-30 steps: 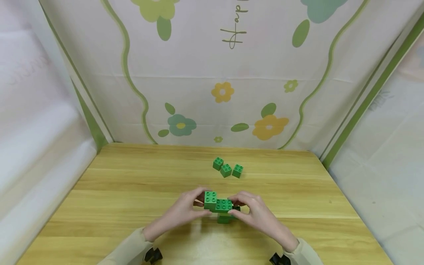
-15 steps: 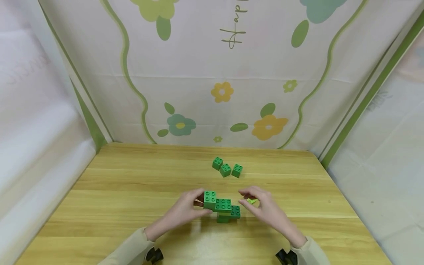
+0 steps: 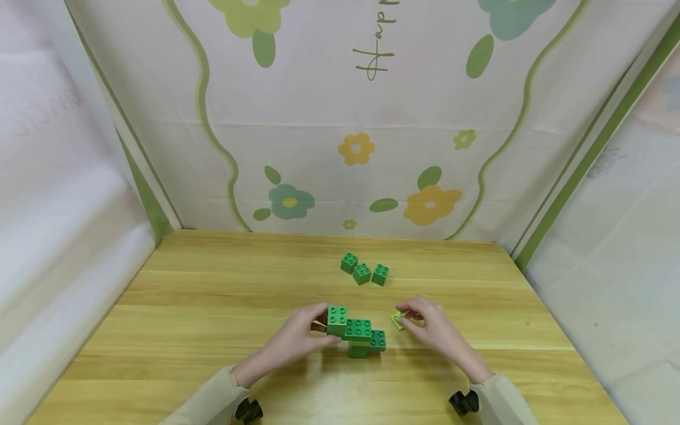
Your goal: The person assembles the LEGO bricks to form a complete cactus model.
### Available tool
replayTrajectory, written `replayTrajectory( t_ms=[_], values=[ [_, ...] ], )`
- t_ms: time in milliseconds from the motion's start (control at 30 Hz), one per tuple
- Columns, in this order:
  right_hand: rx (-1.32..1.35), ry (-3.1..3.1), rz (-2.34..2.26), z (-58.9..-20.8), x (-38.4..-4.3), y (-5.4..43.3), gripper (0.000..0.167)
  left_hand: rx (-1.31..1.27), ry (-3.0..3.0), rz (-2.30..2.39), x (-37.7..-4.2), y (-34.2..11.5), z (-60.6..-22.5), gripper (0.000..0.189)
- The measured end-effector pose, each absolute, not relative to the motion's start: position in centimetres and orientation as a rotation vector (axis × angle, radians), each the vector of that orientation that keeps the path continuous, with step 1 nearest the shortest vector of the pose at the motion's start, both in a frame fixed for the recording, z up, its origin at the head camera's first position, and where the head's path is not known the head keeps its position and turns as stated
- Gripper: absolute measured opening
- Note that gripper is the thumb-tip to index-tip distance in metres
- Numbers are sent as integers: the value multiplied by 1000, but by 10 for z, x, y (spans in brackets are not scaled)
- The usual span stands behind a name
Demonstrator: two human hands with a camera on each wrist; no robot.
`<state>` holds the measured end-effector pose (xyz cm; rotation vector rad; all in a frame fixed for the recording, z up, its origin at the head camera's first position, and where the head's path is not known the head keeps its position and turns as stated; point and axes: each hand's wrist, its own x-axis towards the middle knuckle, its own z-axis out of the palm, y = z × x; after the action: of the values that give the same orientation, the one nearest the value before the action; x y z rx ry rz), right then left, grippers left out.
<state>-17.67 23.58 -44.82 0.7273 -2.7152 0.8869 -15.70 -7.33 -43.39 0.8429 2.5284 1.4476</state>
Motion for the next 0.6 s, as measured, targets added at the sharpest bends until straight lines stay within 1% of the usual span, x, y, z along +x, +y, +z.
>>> replayTrajectory(
  t_ms=[600],
  values=[
    [709,-2859,815,-461,-191,248,29,869,2540,1462,-156,-74,-437,24]
  ],
)
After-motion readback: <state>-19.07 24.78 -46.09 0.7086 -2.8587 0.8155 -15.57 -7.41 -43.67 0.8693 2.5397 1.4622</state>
